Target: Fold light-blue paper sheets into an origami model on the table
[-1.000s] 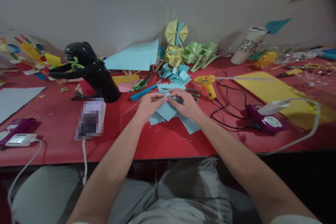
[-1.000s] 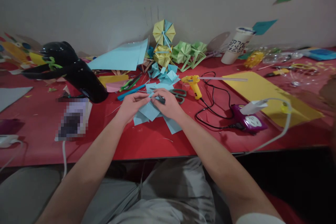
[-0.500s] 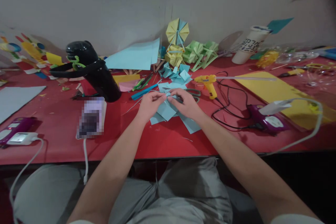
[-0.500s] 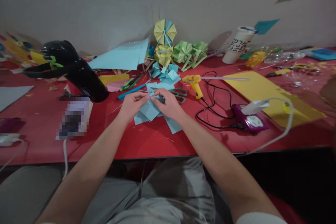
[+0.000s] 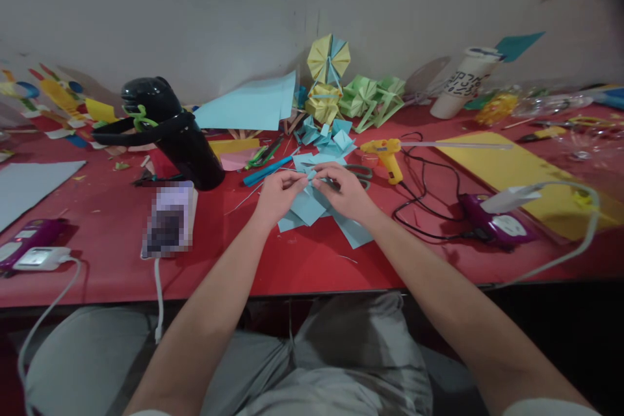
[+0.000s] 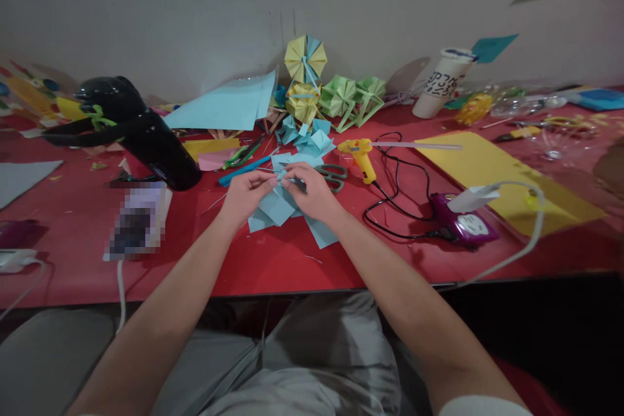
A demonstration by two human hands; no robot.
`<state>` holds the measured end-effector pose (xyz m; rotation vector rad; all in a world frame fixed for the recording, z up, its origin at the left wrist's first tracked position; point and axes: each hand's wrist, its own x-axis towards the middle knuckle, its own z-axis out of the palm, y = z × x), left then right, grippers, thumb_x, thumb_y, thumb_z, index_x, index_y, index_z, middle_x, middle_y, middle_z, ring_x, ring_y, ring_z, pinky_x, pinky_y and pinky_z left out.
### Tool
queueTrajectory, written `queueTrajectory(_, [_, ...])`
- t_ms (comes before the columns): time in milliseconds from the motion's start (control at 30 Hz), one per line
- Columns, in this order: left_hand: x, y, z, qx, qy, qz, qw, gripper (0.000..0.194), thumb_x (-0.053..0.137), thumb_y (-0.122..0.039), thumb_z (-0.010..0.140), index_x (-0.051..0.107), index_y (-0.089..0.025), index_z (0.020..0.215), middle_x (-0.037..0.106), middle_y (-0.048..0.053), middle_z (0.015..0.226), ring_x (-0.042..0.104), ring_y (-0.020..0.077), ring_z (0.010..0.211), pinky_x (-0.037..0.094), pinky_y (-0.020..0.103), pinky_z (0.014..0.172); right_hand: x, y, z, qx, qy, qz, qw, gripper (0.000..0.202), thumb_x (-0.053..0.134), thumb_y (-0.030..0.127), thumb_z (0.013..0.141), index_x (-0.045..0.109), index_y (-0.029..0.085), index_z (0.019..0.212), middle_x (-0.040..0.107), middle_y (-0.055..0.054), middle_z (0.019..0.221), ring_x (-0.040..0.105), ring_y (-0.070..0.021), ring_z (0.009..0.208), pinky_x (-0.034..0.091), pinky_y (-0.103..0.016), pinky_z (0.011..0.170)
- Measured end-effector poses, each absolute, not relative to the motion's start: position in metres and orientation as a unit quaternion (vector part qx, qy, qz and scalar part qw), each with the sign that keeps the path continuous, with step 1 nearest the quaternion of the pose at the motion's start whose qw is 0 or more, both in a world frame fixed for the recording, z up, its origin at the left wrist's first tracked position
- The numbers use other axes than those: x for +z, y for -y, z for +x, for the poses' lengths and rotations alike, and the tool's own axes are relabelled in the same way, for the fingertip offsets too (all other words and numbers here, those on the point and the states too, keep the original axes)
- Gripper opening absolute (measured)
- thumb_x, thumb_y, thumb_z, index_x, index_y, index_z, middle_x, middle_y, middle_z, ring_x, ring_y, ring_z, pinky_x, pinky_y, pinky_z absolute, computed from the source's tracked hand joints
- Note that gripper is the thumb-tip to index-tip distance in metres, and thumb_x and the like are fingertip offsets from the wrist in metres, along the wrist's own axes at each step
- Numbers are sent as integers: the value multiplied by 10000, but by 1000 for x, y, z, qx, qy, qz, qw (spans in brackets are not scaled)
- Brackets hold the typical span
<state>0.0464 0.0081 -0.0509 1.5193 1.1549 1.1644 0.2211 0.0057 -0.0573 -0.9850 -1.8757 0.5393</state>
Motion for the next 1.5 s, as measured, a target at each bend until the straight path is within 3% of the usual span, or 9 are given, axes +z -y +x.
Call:
queueTrajectory(300, [-45, -6, 46, 465, -472, 637, 394, 157, 668, -280, 758, 722, -155, 836, 728, 57, 804, 666, 174, 748, 502, 289, 698, -54, -5, 223, 249, 708, -454, 480, 269, 611, 453, 820, 561, 192, 778, 638, -65, 893, 572, -157, 758, 458, -290, 653])
queueTrajectory(500, [-44, -6, 45, 447, -473, 651, 391, 136, 665, -248, 760, 715, -155, 847, 724, 63, 814, 671, 182, 761, 514, 304, 709, -51, -4, 226, 265, 712, -466, 454, 307, 618, 469, 818, 523, 193, 724, 486, 30, 610, 429, -104, 571, 362, -263, 561])
queueTrajectory(700, [-43, -5, 46, 441, -483, 651, 384, 116, 659, -227, 761, 710, -156, 837, 724, 69, 817, 677, 191, 772, 511, 306, 698, -54, -7, 225, 338, 665, -450, 490, 334, 668, 494, 771, 501, 205, 781, 492, 39, 619, 428, -95, 553, 357, -254, 529])
queueTrajectory(833, [-42, -5, 47, 443, -483, 651, 383, 104, 647, -192, 759, 710, -162, 836, 727, 70, 832, 680, 192, 787, 523, 317, 726, -53, -9, 225, 349, 643, -462, 502, 358, 693, 515, 736, 536, 203, 812, 561, 19, 638, 485, -103, 564, 386, -253, 518])
queueTrajectory(967, [-43, -6, 45, 452, -482, 647, 380, 127, 649, -220, 769, 713, -161, 862, 731, 83, 869, 682, 205, 832, 528, 331, 767, -49, -8, 227, 385, 601, -484, 506, 392, 709, 531, 714, 589, 189, 865, 553, 32, 581, 453, -88, 495, 366, -241, 459])
queueTrajectory(1200, [-43, -8, 40, 470, -500, 626, 369, 186, 647, -275, 782, 709, -154, 909, 733, 97, 907, 682, 212, 865, 526, 334, 791, -44, -5, 229, 478, 582, -475, 454, 388, 763, 535, 646, 659, 170, 725, 593, -10, 627, 573, -134, 538, 529, -309, 527])
queueTrajectory(1500, [-44, -8, 42, 471, -504, 621, 372, 185, 650, -271, 779, 709, -156, 910, 731, 100, 924, 679, 210, 876, 528, 342, 809, -51, -11, 231, 457, 580, -481, 472, 421, 737, 583, 652, 628, 180, 705, 605, -8, 609, 587, -139, 486, 551, -313, 491])
